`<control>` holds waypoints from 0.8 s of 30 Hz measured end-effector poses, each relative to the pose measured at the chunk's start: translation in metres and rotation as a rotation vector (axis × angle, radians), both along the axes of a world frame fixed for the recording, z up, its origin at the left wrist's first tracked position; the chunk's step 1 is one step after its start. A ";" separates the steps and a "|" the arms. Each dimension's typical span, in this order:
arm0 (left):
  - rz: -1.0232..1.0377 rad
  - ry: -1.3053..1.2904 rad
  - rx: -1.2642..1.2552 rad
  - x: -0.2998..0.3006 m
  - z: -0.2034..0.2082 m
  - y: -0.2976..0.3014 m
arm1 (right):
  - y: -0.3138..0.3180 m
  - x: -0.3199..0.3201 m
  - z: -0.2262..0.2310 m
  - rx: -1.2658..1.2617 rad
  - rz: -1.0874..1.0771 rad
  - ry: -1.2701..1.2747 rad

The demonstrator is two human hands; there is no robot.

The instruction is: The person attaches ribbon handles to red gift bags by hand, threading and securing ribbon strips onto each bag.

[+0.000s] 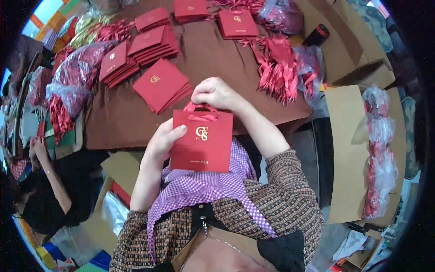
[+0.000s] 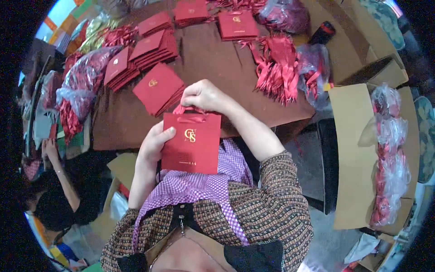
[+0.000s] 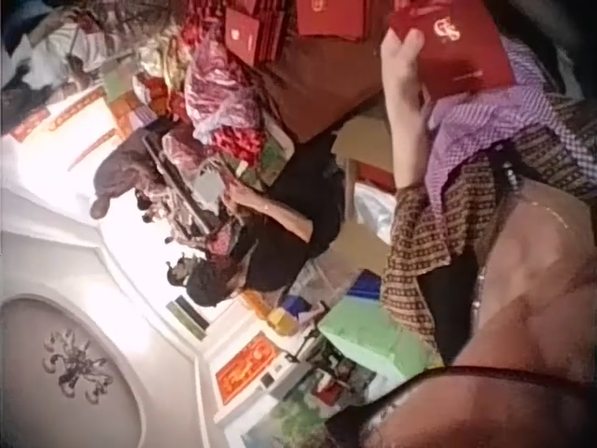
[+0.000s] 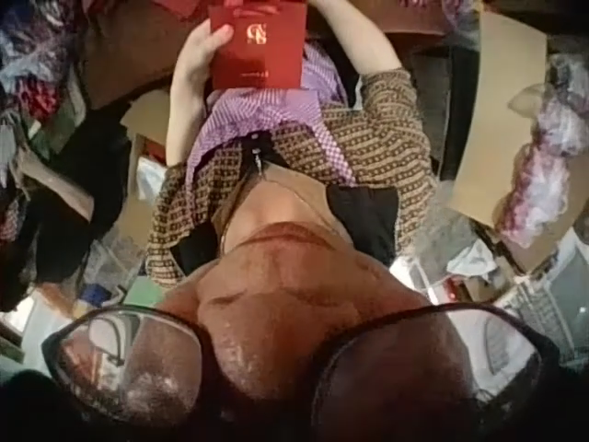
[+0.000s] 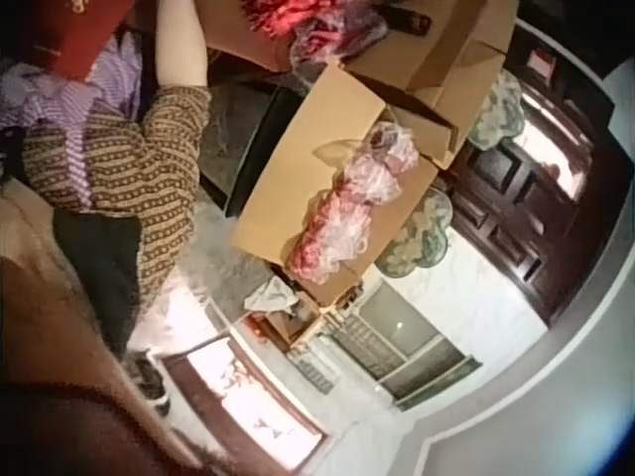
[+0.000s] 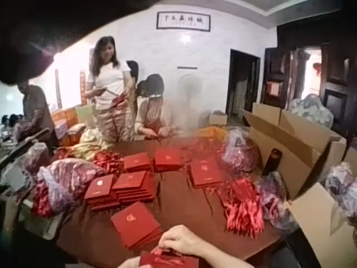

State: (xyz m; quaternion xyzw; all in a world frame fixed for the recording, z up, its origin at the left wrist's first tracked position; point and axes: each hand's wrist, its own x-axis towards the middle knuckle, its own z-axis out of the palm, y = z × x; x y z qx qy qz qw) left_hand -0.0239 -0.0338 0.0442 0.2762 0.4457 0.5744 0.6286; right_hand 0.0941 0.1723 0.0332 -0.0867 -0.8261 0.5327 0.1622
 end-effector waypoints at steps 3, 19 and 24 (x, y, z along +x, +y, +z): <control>-0.016 -0.006 -0.008 -0.002 0.000 -0.001 | 0.001 0.002 0.006 0.418 0.008 0.145; 0.000 -0.052 -0.002 0.004 0.003 0.007 | 0.026 0.003 -0.009 0.732 -0.078 0.314; -0.006 -0.046 0.002 -0.005 0.016 0.015 | 0.025 0.004 0.024 0.657 -0.066 0.243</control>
